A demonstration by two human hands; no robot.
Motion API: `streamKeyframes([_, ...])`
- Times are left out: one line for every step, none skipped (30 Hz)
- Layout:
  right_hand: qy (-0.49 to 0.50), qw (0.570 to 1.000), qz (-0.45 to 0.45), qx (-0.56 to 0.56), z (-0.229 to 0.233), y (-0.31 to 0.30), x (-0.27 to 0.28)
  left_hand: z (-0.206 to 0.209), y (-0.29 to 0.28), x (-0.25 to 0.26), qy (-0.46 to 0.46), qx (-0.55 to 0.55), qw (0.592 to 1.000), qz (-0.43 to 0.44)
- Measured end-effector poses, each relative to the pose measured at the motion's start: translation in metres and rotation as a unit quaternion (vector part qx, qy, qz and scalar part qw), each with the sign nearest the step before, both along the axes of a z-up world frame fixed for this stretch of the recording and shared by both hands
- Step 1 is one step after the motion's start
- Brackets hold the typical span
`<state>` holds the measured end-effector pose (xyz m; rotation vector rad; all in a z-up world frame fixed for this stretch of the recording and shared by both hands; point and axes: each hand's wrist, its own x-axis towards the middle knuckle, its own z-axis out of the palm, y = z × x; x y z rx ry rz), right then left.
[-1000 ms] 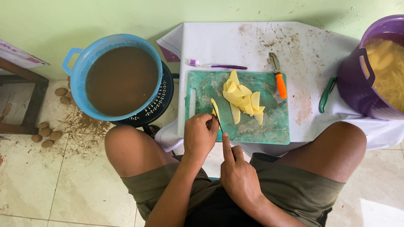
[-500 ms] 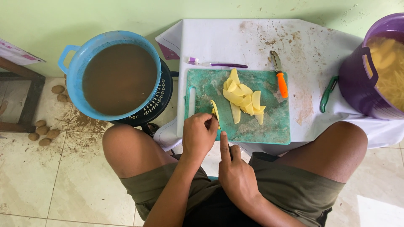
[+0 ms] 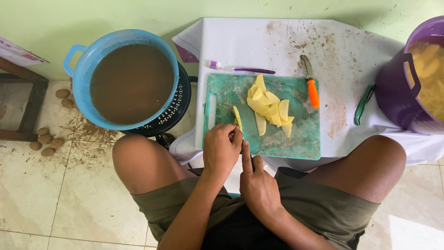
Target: Slicing a potato into thin, uniform wedges on a cutting board using a kitchen knife.
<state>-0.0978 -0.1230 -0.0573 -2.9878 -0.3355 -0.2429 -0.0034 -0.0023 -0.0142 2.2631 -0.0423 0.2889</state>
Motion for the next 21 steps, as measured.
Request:
streamKeyframes([0.0,1.0,0.001,0.0,-0.001,0.0,-0.001,-0.002,0.0,0.0,0.0,0.0,1.0,0.001])
streamKeyframes([-0.007,1.0,-0.001,-0.005,-0.001,-0.001,-0.002,-0.004,-0.001,-0.001,0.001,0.004,1.0,0.005])
streamKeyframes([-0.015,1.0,-0.003,-0.01,-0.002,-0.001,-0.002,-0.005,-0.001,0.0,0.001,0.009,1.0,0.009])
streamKeyframes([-0.016,1.0,-0.002,-0.01,-0.002,-0.004,-0.006,-0.005,-0.001,0.0,0.0,0.01,1.0,0.009])
streamKeyframes([0.002,1.0,0.001,0.0,-0.002,-0.005,-0.009,-0.004,-0.001,0.0,-0.008,0.009,1.0,0.005])
streamKeyframes([0.02,1.0,0.005,0.009,-0.002,-0.007,-0.012,-0.004,0.0,0.0,-0.015,0.009,1.0,0.0])
streamKeyframes([0.019,1.0,0.004,0.009,-0.002,-0.008,-0.014,-0.003,0.001,0.0,-0.016,0.009,1.0,0.0])
streamKeyframes([0.006,1.0,0.002,0.005,-0.003,-0.01,-0.016,-0.002,0.001,0.001,-0.017,0.009,1.0,0.0])
streamKeyframes([-0.005,1.0,-0.001,0.001,-0.004,-0.012,-0.019,-0.001,0.001,0.0,-0.017,0.009,1.0,-0.001])
streamKeyframes([-0.005,1.0,-0.002,0.0,-0.002,-0.015,-0.02,-0.004,0.0,-0.001,-0.017,0.008,1.0,-0.003])
streamKeyframes([-0.005,1.0,-0.009,0.006,-0.001,-0.017,-0.019,-0.005,0.0,-0.001,-0.016,0.01,1.0,-0.003])
streamKeyframes([-0.006,1.0,-0.016,0.011,0.001,-0.019,-0.018,-0.007,0.0,-0.001,-0.015,0.012,1.0,-0.003])
streamKeyframes([-0.008,1.0,-0.015,0.012,0.003,-0.022,-0.015,-0.007,0.0,0.0,-0.018,0.012,1.0,-0.002])
streamKeyframes([-0.012,0.999,-0.022,0.028,0.005,-0.026,-0.012,-0.007,0.001,0.001,-0.023,0.005,1.0,-0.005])
streamKeyframes([-0.013,0.998,-0.03,0.045,0.007,-0.029,-0.011,-0.008,0.0,-0.001,-0.026,-0.002,1.0,-0.009])
streamKeyframes([-0.012,0.998,-0.03,0.045,0.009,-0.03,-0.01,-0.007,0.001,-0.001,-0.025,-0.002,1.0,-0.009])
streamKeyframes([0.013,0.996,-0.035,0.078,0.012,-0.031,-0.009,-0.007,0.002,-0.001,-0.018,-0.003,1.0,-0.008])
streamKeyframes([0.037,0.992,-0.04,0.112,0.014,-0.033,-0.008,-0.007,0.002,-0.001,-0.01,-0.003,1.0,-0.006])
streamKeyframes([0.035,0.992,-0.04,0.112,0.018,-0.032,-0.009,-0.005,0.003,-0.001,-0.012,-0.003,1.0,-0.007])
streamKeyframes([0.04,0.992,-0.039,0.117,0.023,-0.031,-0.009,-0.002,0.003,-0.001,-0.008,-0.01,1.0,-0.012])
streamKeyframes([0.047,0.991,-0.038,0.123,0.027,-0.03,-0.011,0.0,0.005,-0.002,-0.002,-0.016,1.0,-0.016])
